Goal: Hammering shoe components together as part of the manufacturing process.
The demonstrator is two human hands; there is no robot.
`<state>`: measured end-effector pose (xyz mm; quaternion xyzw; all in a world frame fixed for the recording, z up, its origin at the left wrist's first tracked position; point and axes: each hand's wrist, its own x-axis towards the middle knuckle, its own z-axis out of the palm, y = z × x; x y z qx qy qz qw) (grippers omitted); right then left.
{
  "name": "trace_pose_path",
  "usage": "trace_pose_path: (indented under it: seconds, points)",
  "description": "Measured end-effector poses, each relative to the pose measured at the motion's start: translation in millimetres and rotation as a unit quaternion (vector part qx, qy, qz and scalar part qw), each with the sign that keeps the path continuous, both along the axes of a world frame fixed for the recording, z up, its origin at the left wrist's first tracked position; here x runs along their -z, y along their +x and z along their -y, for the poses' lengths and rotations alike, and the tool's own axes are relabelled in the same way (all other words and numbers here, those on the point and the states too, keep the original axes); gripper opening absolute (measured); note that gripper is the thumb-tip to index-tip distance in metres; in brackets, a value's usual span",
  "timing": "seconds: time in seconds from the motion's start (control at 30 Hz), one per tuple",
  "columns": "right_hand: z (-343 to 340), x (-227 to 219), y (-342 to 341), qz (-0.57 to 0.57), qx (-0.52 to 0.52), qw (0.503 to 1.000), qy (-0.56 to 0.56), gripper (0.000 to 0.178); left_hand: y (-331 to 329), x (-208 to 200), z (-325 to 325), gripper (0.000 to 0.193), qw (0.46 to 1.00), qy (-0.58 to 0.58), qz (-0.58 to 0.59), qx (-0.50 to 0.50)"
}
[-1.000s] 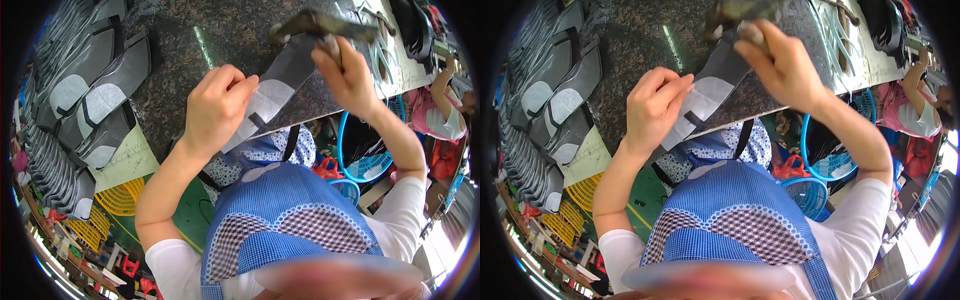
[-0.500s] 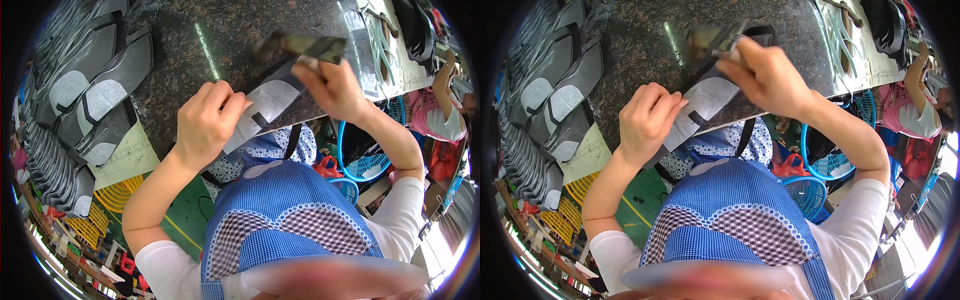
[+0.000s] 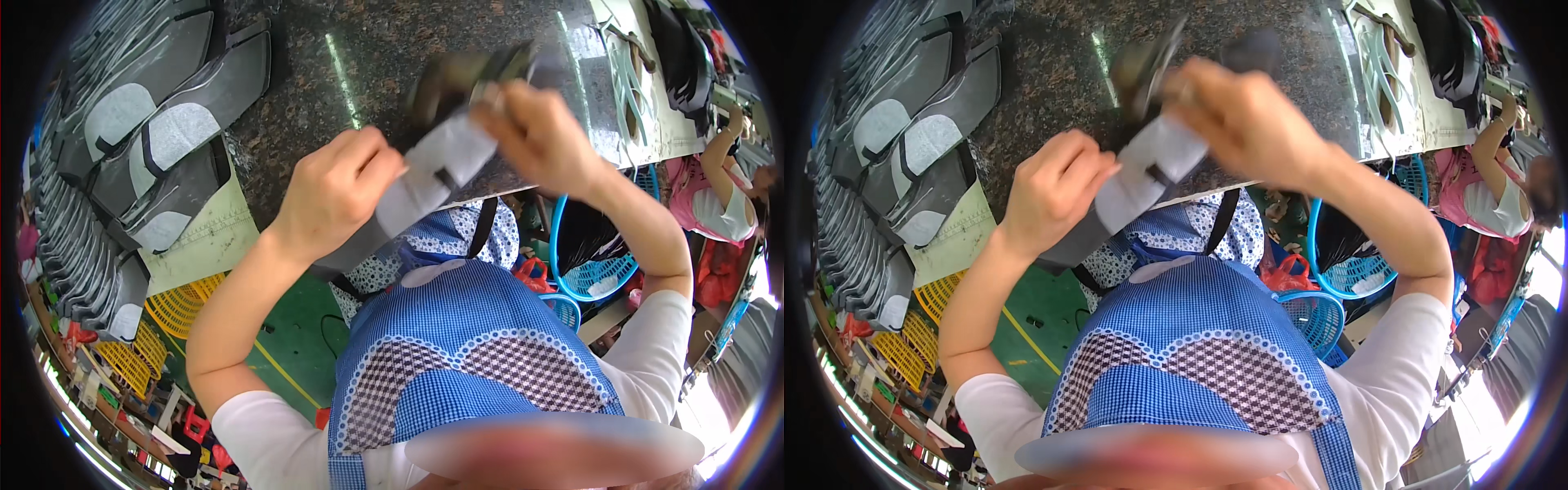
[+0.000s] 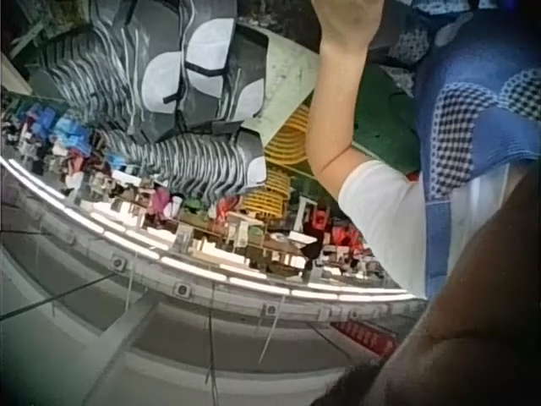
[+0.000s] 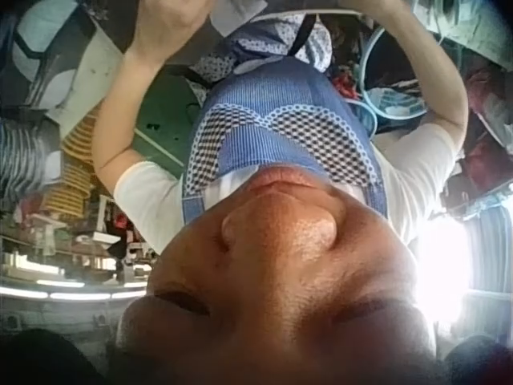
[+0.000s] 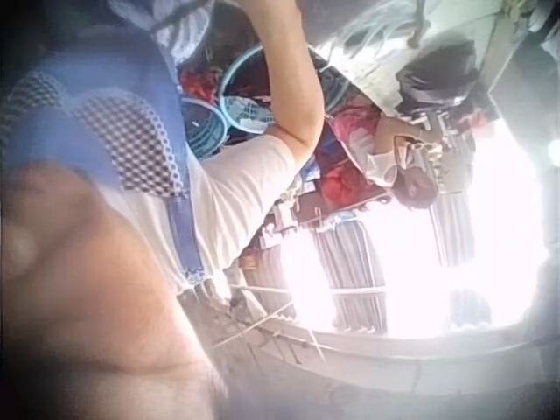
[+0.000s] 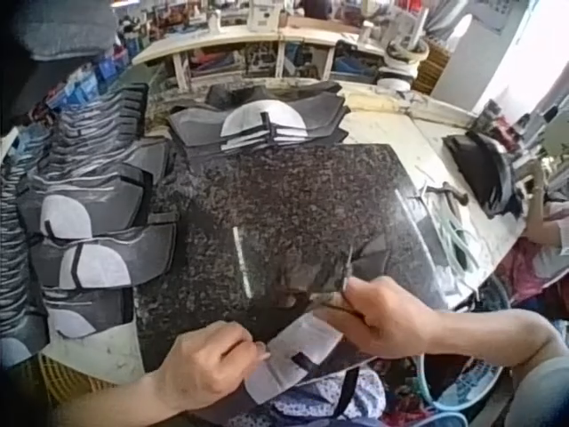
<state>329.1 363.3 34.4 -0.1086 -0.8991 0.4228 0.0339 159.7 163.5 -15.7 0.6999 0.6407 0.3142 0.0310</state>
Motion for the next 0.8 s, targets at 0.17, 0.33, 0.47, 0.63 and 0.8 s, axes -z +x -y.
trace_pose_path:
  seconds: [0.17,0.33,0.47,0.63,0.8]
  points:
    - [0.3,-0.6,9.3,0.021,-0.027,0.997,0.063,0.021,12.6,-1.1,-28.9,0.013,0.992,-0.024,0.027,-0.124]
    - [-13.5,4.6,-3.5,-0.014,0.1,0.995,0.014,0.016,5.7,0.8,-12.0,0.025,0.989,-0.012,0.129,-0.07]
    - [2.1,-5.9,1.6,-0.019,-0.089,0.994,0.053,0.019,13.5,7.6,-10.8,0.014,0.995,0.038,0.033,-0.086]
    - [-13.5,-21.9,-16.2,-0.02,0.041,0.993,0.108,0.019,10.9,13.1,-19.8,0.013,0.993,0.049,-0.066,-0.089]
    - [7.2,-0.7,10.2,-0.027,-0.072,0.99,0.118,0.018,-4.7,-12.4,-10.3,0.017,0.99,-0.086,0.082,-0.078]
